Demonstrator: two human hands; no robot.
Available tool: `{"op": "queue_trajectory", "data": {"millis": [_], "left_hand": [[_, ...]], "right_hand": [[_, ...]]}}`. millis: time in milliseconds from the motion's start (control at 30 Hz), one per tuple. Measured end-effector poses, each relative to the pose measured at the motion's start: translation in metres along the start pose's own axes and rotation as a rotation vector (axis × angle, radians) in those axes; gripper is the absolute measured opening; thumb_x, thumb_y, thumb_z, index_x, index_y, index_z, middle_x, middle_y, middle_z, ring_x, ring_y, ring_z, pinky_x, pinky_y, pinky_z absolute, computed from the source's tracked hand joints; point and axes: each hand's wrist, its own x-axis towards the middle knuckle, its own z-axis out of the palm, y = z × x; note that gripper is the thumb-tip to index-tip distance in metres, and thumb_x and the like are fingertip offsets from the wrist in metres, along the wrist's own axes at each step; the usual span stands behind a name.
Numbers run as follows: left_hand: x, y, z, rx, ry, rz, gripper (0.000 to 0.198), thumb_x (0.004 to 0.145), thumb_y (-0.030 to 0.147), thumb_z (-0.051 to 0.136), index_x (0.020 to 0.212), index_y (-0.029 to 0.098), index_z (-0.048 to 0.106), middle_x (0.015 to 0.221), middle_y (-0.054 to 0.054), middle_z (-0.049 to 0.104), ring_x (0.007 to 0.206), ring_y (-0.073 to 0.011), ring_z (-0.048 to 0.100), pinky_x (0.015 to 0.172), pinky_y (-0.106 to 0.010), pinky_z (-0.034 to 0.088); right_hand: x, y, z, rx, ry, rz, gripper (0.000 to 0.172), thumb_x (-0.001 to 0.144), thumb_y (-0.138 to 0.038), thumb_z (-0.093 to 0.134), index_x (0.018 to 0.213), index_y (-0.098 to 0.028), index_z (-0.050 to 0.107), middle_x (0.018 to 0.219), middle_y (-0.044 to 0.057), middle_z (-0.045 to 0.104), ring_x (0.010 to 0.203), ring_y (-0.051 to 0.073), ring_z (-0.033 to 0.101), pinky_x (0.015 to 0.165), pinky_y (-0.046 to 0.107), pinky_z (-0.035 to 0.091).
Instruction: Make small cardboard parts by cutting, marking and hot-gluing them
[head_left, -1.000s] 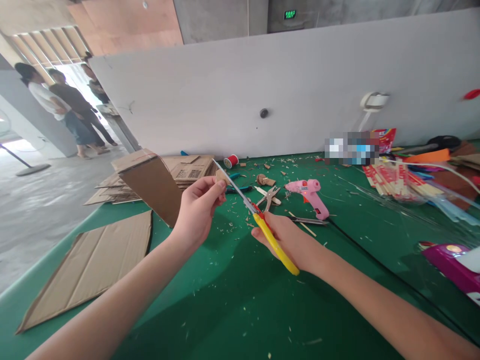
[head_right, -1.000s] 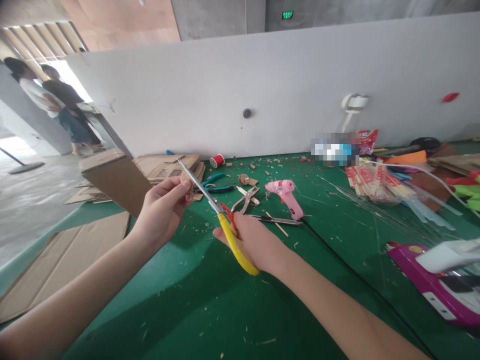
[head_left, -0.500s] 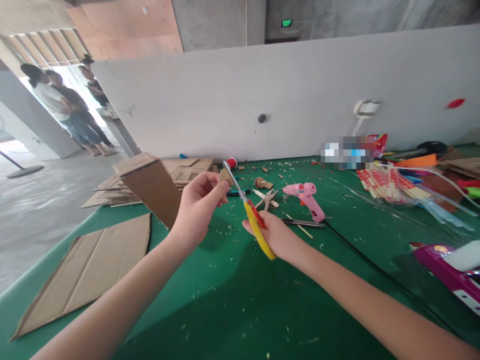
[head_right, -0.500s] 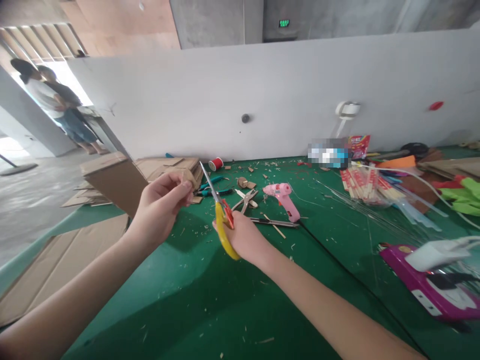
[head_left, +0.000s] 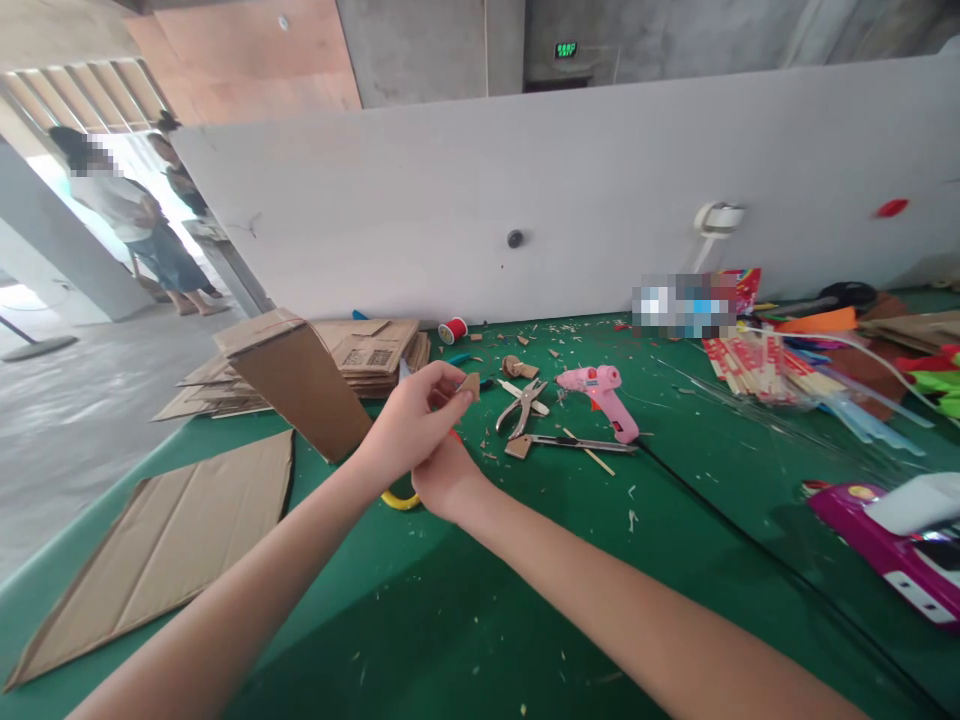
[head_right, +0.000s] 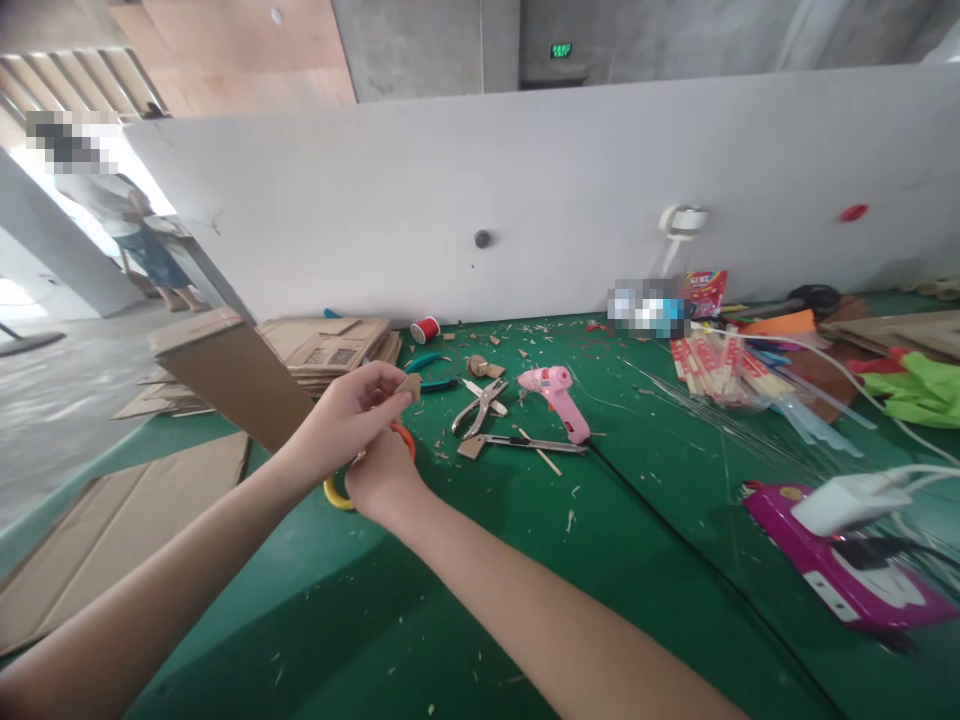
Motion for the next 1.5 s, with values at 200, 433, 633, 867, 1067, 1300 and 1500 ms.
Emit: {"op": "queue_trajectory", "data": {"millis": [200,433,633,867,1067,1300,1500], "left_hand": [[0.006,-0.019,0.0,-0.257,0.018,-0.24,0.019,0.071,0.034,0.067,0.073,0.016,0.058,0.06,0.002,0.057,0.054,-0.0112,0.053,0.049,-0.021,0.039],[0.005,-0.036,0.002,-0.071,-0.347,-0.221,0.028,0.07,0.034,0.068,0.09,0.019,0.056,0.066,-0.001,0.066,0.053,-0.0149,0.06,0.05,-0.025,0.043],[-0.001,-0.035,0.028,0.153,-0.46,-0.03,0.012,0.077,0.032,0.058,0.08,0.021,0.06,0.07,0.0,0.065,0.06,-0.0151,0.06,0.053,-0.025,0.041],[-0.004,-0.036,0.042,0.283,-0.414,-0.024,0.007,0.077,0.024,0.054,0.078,0.021,0.059,0.071,-0.001,0.065,0.065,-0.017,0.057,0.057,-0.027,0.039],[-0.007,-0.031,0.038,0.414,-0.41,0.055,0.011,0.076,0.018,0.051,0.075,0.021,0.061,0.079,-0.002,0.064,0.075,-0.0195,0.057,0.065,-0.029,0.039],[-0.009,-0.037,0.035,0.383,-0.436,0.073,0.008,0.078,0.018,0.05,0.077,0.02,0.058,0.076,-0.001,0.063,0.068,-0.0174,0.055,0.06,-0.027,0.037],[-0.011,-0.038,0.033,0.416,-0.434,0.079,0.005,0.08,0.024,0.052,0.08,0.02,0.054,0.076,0.0,0.06,0.069,-0.0161,0.055,0.059,-0.026,0.038]], "right_hand": [[-0.028,-0.004,-0.015,-0.222,-0.065,0.038,0.039,0.081,0.0,0.039,0.116,-0.002,0.057,0.116,0.027,0.059,0.108,0.033,0.056,0.077,0.042,0.05],[-0.078,0.051,-0.089,-0.541,-0.038,0.085,0.017,0.083,-0.021,0.051,0.086,-0.013,0.066,0.076,0.014,0.065,0.071,0.031,0.064,0.055,0.042,0.048],[-0.087,0.098,-0.091,-0.426,0.085,0.084,0.021,0.083,-0.031,0.059,0.096,-0.016,0.067,0.093,0.011,0.06,0.092,0.029,0.054,0.073,0.043,0.05],[-0.084,0.095,-0.072,-0.304,0.142,-0.014,0.01,0.083,-0.017,0.055,0.088,-0.016,0.064,0.092,0.009,0.058,0.092,0.025,0.051,0.08,0.04,0.048],[-0.083,0.097,-0.069,-0.234,0.161,-0.012,0.008,0.082,-0.014,0.054,0.084,-0.016,0.062,0.091,0.008,0.058,0.091,0.024,0.051,0.08,0.039,0.047],[-0.085,0.094,-0.07,-0.126,0.207,-0.027,0.012,0.082,-0.012,0.05,0.088,-0.016,0.059,0.093,0.008,0.059,0.095,0.022,0.051,0.083,0.036,0.044],[-0.085,0.089,-0.069,-0.052,0.148,0.008,0.015,0.085,-0.018,0.051,0.098,-0.018,0.059,0.09,0.007,0.061,0.086,0.02,0.055,0.074,0.033,0.045]]}}
